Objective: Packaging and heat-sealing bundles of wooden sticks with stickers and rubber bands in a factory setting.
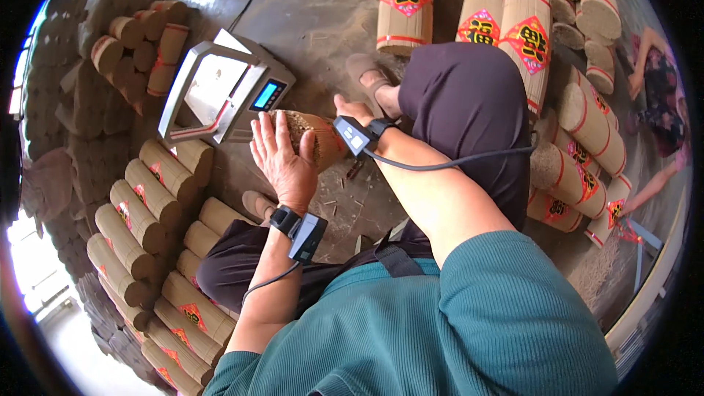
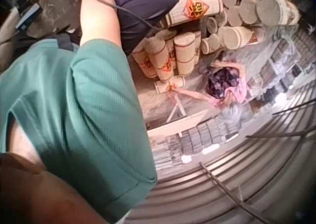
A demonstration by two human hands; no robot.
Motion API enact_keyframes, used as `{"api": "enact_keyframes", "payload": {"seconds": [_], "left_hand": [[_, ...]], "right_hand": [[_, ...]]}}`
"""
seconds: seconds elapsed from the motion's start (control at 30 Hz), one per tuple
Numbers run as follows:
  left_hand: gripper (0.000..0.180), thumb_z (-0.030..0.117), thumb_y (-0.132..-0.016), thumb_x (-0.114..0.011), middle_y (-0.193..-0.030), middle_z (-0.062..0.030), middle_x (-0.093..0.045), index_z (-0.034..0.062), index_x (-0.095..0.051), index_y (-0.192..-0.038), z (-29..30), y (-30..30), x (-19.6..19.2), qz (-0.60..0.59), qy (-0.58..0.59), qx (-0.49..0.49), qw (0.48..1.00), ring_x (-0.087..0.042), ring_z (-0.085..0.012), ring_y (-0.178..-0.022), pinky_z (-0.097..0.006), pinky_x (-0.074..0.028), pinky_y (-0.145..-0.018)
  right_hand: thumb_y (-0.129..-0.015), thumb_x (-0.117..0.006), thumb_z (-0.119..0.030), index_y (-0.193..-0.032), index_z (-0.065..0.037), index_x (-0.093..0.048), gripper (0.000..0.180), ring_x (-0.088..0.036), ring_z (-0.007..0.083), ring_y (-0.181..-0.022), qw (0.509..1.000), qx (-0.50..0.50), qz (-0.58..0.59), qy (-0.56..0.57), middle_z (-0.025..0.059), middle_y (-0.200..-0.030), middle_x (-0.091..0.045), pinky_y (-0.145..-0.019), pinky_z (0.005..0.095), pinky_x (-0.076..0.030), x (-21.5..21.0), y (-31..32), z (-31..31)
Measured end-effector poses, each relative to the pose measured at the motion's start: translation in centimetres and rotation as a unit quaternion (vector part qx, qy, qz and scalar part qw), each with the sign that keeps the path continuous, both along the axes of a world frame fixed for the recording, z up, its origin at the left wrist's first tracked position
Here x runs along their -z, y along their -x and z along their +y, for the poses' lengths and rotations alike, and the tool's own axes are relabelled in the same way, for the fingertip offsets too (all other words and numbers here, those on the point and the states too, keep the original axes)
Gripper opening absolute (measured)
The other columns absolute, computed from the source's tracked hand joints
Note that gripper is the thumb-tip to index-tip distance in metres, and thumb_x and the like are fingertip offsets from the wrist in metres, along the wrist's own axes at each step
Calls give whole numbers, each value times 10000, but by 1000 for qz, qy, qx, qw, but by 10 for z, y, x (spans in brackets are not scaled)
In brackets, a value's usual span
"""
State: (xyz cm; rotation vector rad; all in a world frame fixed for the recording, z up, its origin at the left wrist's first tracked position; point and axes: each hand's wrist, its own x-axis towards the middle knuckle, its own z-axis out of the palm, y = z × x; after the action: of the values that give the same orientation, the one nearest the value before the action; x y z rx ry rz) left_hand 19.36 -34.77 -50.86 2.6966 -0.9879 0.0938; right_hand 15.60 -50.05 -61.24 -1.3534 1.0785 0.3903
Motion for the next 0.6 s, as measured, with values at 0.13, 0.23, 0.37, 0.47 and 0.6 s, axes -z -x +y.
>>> {"api": "enact_keyframes", "payload": {"seconds": [0.13,0.23,0.37,0.47,0.6], "left_hand": [[597,329,-864,-629,-1483,-182,-319,81,-438,-1373,2,-3,-3,22,11,7,1000,-231,-346,-1404,-484,-145,-1136],[600,292,-839,-660,-1454,-187,-365,72,-454,-1357,11,-17,-16,37,7,22,999,-278,-350,-1386,-471,-197,-1126],[473,223,-924,-595,-1268,-146,-547,50,-464,-1345,37,-75,-14,114,292,-129,941,-487,-222,-1185,-333,-381,-999],[460,333,-971,-529,-1161,-105,-577,18,-488,-1304,67,-108,57,409,409,-390,716,-536,-180,-1029,-323,-416,-934],[532,475,-977,-437,-1062,-111,-661,16,-549,-1221,89,-78,155,738,449,-357,355,-628,-236,-941,-395,-508,-871]], "right_hand": [[-927,-395,-588,-978,48,-652,688,-620,227,-845,1000,11,3,-28,120,-922,-673,-783,373,-467,-8,-1,8],[-936,-392,-585,-1082,62,-614,699,-584,203,-907,997,-43,23,-65,122,-1000,-655,-829,353,-446,-21,-9,9],[-900,-278,-701,-1452,-108,-336,812,-480,348,-1214,979,-61,59,-187,133,-1434,-431,-958,514,-413,-6,-12,16],[-895,-299,-713,-1381,-112,-446,787,-491,304,-1228,901,37,53,-429,114,-1379,-496,-1005,514,-388,65,-17,19],[-915,-338,-662,-1326,-101,-509,715,-547,295,-1166,844,91,-26,-528,110,-1296,-567,-1021,483,-403,50,-20,33]]}}
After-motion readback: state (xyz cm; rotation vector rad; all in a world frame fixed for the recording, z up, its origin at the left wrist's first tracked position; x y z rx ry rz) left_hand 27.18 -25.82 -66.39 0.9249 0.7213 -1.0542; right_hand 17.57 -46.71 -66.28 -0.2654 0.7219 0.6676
